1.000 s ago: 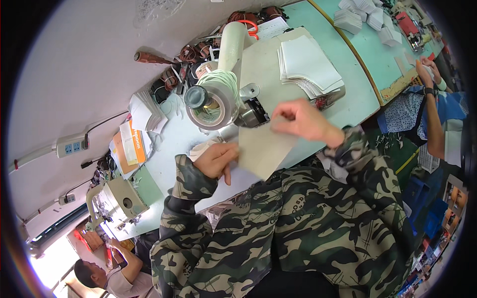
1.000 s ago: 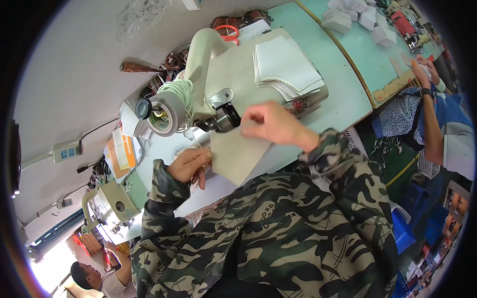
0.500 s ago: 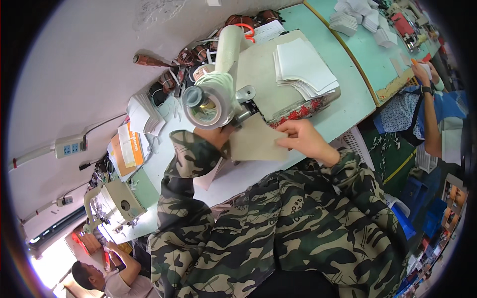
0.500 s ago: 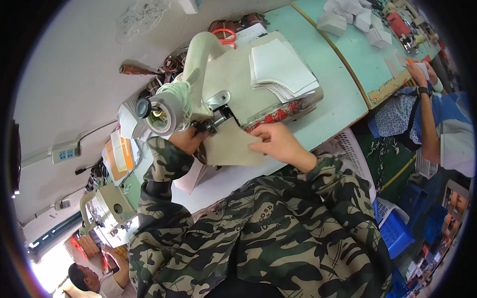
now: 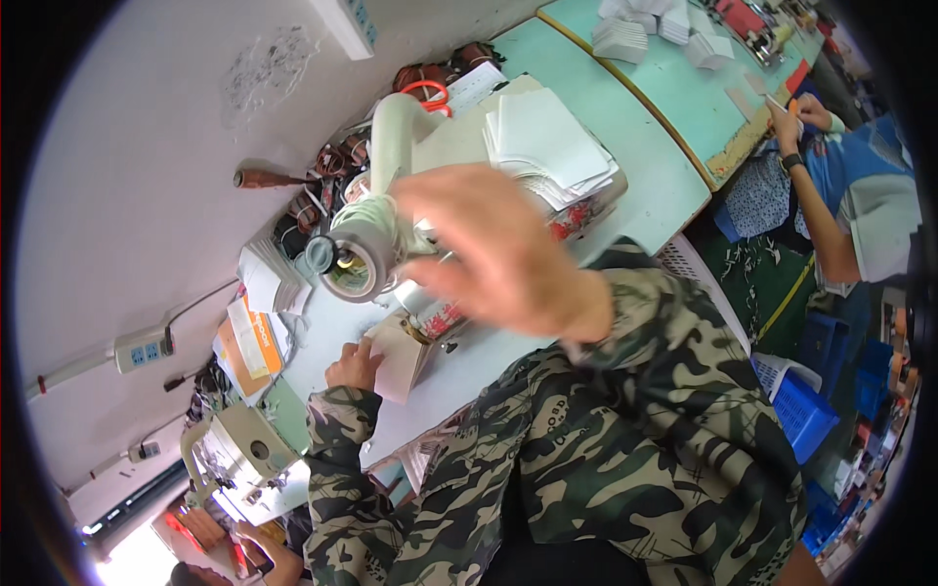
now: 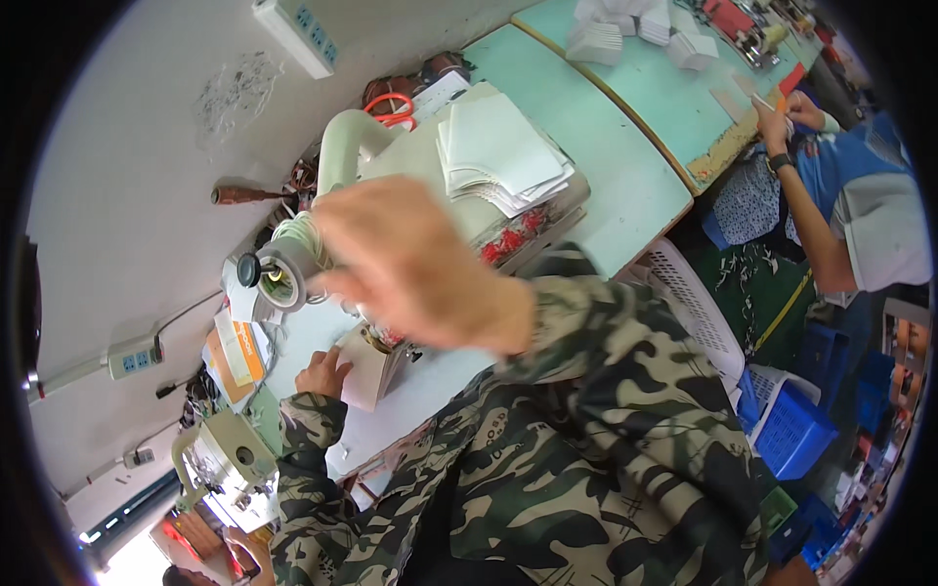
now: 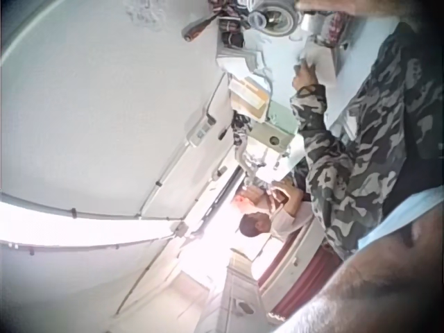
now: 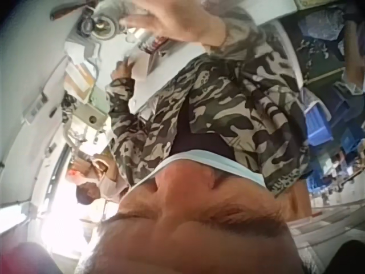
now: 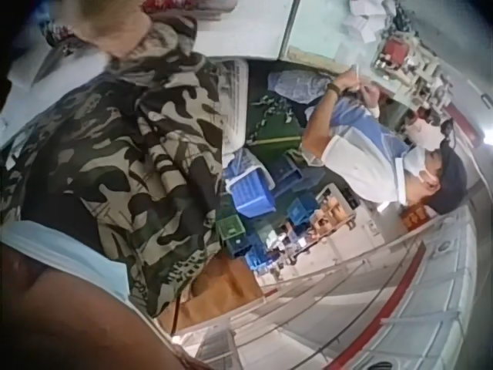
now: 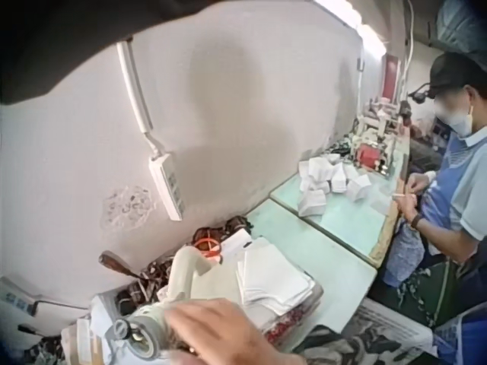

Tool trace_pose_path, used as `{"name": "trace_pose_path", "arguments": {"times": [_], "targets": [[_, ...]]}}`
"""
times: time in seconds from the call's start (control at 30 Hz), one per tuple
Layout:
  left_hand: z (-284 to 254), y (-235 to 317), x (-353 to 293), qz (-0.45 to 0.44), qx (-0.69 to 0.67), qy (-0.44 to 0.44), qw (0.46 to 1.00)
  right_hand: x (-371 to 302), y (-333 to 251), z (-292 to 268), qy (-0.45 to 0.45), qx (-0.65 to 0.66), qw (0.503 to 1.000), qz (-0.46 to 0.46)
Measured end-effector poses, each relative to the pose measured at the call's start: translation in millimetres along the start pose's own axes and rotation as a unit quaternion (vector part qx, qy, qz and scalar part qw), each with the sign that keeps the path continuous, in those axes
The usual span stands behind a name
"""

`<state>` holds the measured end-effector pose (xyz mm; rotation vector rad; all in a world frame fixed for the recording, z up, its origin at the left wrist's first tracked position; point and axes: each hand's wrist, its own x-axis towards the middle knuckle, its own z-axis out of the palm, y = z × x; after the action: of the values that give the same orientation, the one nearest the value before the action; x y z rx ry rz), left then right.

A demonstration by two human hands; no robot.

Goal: The person sorts and aligns stacks of cut fabric pieces by hand, then feeds the fabric pieces one by one into a machine to process their edges.

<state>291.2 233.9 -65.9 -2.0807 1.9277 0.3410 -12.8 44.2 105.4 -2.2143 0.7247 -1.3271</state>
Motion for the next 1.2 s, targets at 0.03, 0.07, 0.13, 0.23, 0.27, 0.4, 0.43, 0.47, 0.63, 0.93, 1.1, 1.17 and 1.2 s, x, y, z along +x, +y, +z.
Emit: {"name": "trace_pose_path", "arguments": {"times": [0.03, 0.07, 0.13, 0.23, 0.27, 0.4, 0.43, 0.47, 0.63, 0.93, 1.1, 1.17, 1.2], "targets": [[0.6, 2.1, -1.3, -0.006, -0.002, 0.025, 1.000, 13.0, -11.7, 14.9, 0.016, 0.053, 0.998, -0.029], [-0.5, 2.2, -1.8, -0.014, -0.002, 0.059, 0.998, 23.9, -19.6, 27.2, 0.004, 0.112, 0.993, -0.025], [-1.7, 2.5, -1.8, -0.027, -0.012, 0.059, 0.998, 38.1, -19.9, 37.2, 0.031, 0.146, 0.989, -0.008], [-0.3, -0.3, 2.6, 0.062, 0.016, 0.145, 0.987, 44.1, -9.4, 43.4, -0.107, 0.236, 0.963, 0.070], [1.5, -1.0, 4.6, 0.078, 0.008, 0.145, 0.986, 44.3, -7.5, 43.0, -0.144, 0.238, 0.957, 0.080], [9.0, -3.5, 10.9, 0.075, -0.058, 0.194, 0.976, 47.3, -12.1, 37.2, -0.076, 0.162, 0.983, 0.033], [9.9, -3.6, 11.4, 0.075, -0.065, 0.190, 0.977, 45.4, -13.6, 29.5, -0.088, 0.168, 0.981, 0.046], [10.6, -3.0, 11.8, 0.078, -0.078, 0.208, 0.972, 41.7, -13.0, 23.6, -0.045, 0.178, 0.982, 0.050], [6.2, 3.8, 12.5, 0.095, -0.042, 0.202, 0.974, -5.6, 11.7, -5.7, -0.045, 0.190, 0.966, 0.172], [-15.5, 3.6, 16.2, 0.087, -0.103, 0.152, 0.979, -71.4, 40.1, -17.9, -0.132, 0.176, 0.903, 0.370], [-18.9, 1.9, 20.6, 0.079, -0.114, 0.107, 0.985, -93.5, 41.2, 9.3, -0.162, 0.123, 0.928, 0.313], [-19.4, 2.5, 21.8, 0.074, -0.105, 0.087, 0.988, -95.7, 38.9, 25.9, -0.164, 0.004, 0.958, 0.237], [-20.1, 2.7, 22.7, 0.070, -0.102, 0.099, 0.987, -94.9, 38.2, 32.7, -0.156, -0.110, 0.971, 0.145]]}}
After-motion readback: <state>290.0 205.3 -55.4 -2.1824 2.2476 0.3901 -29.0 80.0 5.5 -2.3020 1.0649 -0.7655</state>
